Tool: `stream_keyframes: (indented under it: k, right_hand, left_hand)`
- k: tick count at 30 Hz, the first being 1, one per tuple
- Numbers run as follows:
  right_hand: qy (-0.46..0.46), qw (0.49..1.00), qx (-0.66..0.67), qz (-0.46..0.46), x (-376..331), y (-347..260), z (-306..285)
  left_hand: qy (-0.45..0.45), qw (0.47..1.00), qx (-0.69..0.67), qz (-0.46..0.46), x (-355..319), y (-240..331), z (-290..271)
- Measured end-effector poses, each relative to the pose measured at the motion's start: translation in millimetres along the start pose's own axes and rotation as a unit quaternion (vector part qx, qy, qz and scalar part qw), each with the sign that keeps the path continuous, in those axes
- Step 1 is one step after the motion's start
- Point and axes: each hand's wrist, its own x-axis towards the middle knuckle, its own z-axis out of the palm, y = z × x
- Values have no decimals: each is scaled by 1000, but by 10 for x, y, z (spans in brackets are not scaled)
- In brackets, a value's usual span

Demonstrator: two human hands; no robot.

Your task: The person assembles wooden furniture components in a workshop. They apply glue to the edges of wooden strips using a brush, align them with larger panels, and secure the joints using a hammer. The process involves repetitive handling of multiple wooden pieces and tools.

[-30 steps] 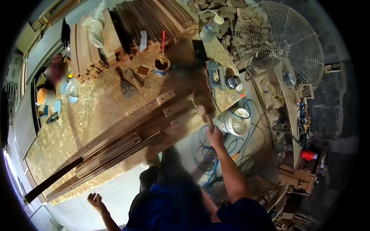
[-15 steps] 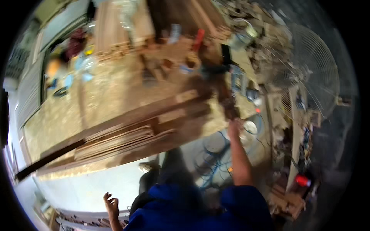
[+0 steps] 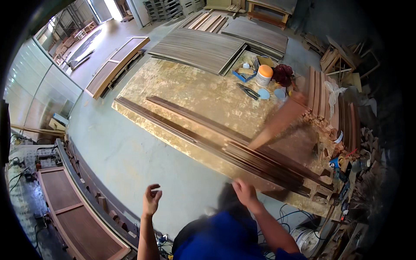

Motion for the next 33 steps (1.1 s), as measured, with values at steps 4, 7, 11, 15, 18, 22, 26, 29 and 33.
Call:
stream_keyframes:
  k: [4, 7, 11, 15, 18, 22, 26, 29, 33]
  right_hand:
    - [15, 995, -8, -101, 2301, -941, 474]
    - [96, 991, -74, -63, 3973, -833, 799]
    - [257, 955, -147, 22, 5807, -306, 1074]
    - [225, 927, -205, 221, 6879, 85, 875]
    - [255, 925, -177, 218, 7410, 180, 789]
    - [252, 894, -174, 327, 7819, 250, 804]
    - [336, 850, -174, 367, 7999, 317, 888]
    - [345, 816, -212, 413, 8037, 297, 983]
    - [348, 781, -275, 439, 8034, 165, 1096]
  left_hand:
    - [8, 996, -63, 56, 1221, -6, -297]
    - [-7, 999, -30, 41, 1941, -214, -591]
    - [-32, 992, 110, -49, 2532, -448, -1389]
    - [12, 992, 104, -75, 3290, -347, -2102]
    - [-18, 990, 110, -81, 4161, -184, -2547]
    - [-38, 987, 135, 78, 6197, -20, -2763]
    - [-48, 963, 176, 199, 9154, 487, -2342]
    - [-16, 918, 284, 276, 11074, 1094, -1739]
    - [-19, 916, 302, 263, 12352, 1560, -956]
